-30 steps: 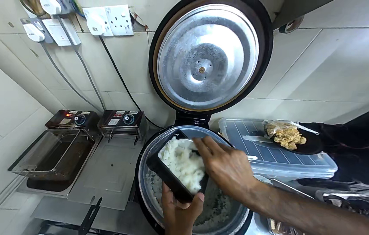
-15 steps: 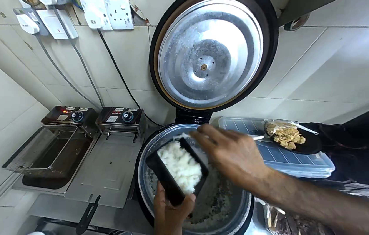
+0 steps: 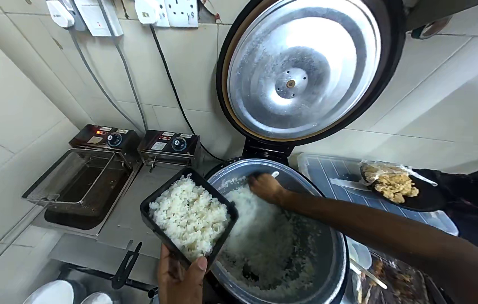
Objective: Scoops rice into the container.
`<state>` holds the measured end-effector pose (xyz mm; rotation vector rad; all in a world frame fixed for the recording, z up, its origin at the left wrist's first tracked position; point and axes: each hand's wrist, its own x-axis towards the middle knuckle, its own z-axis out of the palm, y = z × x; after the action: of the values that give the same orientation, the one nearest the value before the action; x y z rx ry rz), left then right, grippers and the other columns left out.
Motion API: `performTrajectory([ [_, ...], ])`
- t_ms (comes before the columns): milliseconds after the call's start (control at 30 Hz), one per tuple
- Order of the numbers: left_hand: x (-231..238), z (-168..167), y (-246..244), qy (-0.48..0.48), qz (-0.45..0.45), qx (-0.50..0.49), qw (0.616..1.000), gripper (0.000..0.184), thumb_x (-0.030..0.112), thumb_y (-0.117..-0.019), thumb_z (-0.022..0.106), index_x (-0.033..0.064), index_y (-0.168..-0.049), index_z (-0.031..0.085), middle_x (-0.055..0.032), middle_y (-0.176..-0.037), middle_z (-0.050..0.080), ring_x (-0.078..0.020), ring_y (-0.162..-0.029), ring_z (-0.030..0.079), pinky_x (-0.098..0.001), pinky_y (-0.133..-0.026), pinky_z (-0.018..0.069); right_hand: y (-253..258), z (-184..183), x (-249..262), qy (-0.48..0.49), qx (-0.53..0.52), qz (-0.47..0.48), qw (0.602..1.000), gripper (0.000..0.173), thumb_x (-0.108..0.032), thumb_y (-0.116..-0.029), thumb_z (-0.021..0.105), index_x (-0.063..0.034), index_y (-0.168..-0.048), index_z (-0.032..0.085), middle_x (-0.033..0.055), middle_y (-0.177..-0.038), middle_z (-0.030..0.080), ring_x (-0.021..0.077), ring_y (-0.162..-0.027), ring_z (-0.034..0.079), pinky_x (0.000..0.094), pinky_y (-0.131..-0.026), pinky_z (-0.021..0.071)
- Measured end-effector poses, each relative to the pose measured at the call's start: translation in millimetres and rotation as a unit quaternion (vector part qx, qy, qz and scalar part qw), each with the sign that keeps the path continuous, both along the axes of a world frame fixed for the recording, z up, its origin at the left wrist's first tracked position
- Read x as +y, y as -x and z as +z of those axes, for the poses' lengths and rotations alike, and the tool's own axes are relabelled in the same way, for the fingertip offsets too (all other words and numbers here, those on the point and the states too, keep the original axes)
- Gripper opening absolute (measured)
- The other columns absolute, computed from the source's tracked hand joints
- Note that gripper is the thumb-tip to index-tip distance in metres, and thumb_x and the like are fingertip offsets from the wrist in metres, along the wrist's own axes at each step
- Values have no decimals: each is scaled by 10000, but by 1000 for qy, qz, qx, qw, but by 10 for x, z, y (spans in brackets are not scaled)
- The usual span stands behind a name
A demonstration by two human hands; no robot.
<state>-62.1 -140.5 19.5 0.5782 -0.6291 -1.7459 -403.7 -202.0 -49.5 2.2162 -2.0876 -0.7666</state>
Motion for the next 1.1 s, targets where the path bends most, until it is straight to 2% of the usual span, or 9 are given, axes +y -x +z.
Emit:
performTrajectory([
  [100, 3, -39, -108, -1, 10, -3, 1000, 928, 26, -745, 882, 87, -1480, 320, -163, -1281, 621, -366, -1071, 704, -635, -856, 608, -13, -232, 63, 35, -15, -17, 999, 237, 19, -1000, 478, 39, -1147, 663, 208, -1100, 666, 378, -920, 689, 501, -745, 584],
  [200, -27, -67, -158, -2, 21, -4, 1000, 883, 24, -764, 867, 80, -1460, 325, -177, -1275, 628, -390, -1064, 706, -640, -848, 608, 4, -431, 183, 174, -2, 43, 984, 240, 4, -974, 534, 15, -1159, 686, 183, -1064, 671, 329, -735, 694, 455, -612, 592],
  [300, -43, -99, -138, -20, 24, 18, 999, 884, 10, -759, 868, 71, -1452, 323, -206, -1271, 623, -421, -1064, 700, -670, -857, 592, -39, -519, 157, 202, 26, 58, 977, 268, 24, -968, 556, 30, -1208, 676, 198, -1088, 671, 333, -723, 687, 450, -615, 585],
  [433, -60, -97, -68, -36, 3, 22, 999, 910, 14, -746, 880, 72, -1459, 318, -213, -1270, 626, -426, -1056, 704, -662, -838, 601, -100, -602, 1, 97, -19, -9, 995, 225, 42, -992, 496, 63, -1149, 656, 236, -1092, 648, 394, -879, 687, 508, -711, 586],
  [500, -22, -104, -58, -42, 4, 24, 999, 936, 15, -734, 887, 80, -1471, 313, -211, -1276, 625, -426, -1063, 701, -669, -842, 597, -82, -505, -58, 63, -46, -12, 997, 191, 24, -976, 537, 14, -1095, 686, 200, -1083, 672, 381, -885, 689, 515, -709, 581],
  [567, 3, -109, -64, -41, 5, 24, 999, 939, 17, -731, 890, 70, -1473, 316, -220, -1275, 624, -431, -1062, 699, -674, -843, 595, -56, -438, -1, 48, -52, 3, 997, 201, -8, -968, 566, -36, -1119, 696, 161, -1120, 681, 357, -892, 691, 507, -715, 582],
  [767, -1, -70, -42, -36, 24, 41, 998, 916, 9, -724, 888, 55, -1444, 323, -227, -1260, 626, -438, -1051, 701, -675, -840, 594, -256, -147, 228, -73, -81, -71, 992, 288, -20, -1017, 460, -32, -1246, 634, 211, -1208, 657, 424, -982, 677, 569, -804, 551],
  [900, -34, -27, -34, -23, 20, 47, 998, 903, -1, -739, 874, 54, -1442, 310, -231, -1268, 617, -439, -1050, 701, -668, -839, 596, -312, -63, 180, -130, -94, -109, 981, 294, -17, -955, 556, -32, -1236, 643, 215, -1232, 650, 429, -1092, 642, 599, -883, 517],
  [1100, -43, 11, -59, -29, 13, 70, 997, 922, -16, -746, 863, 55, -1463, 288, -231, -1285, 613, -452, -1062, 695, -683, -842, 588, 14, -99, 92, -138, -163, -181, 960, 334, -267, -996, 600, -76, -1263, 662, 211, -1265, 660, 413, -1187, 621, 628, -935, 488],
])
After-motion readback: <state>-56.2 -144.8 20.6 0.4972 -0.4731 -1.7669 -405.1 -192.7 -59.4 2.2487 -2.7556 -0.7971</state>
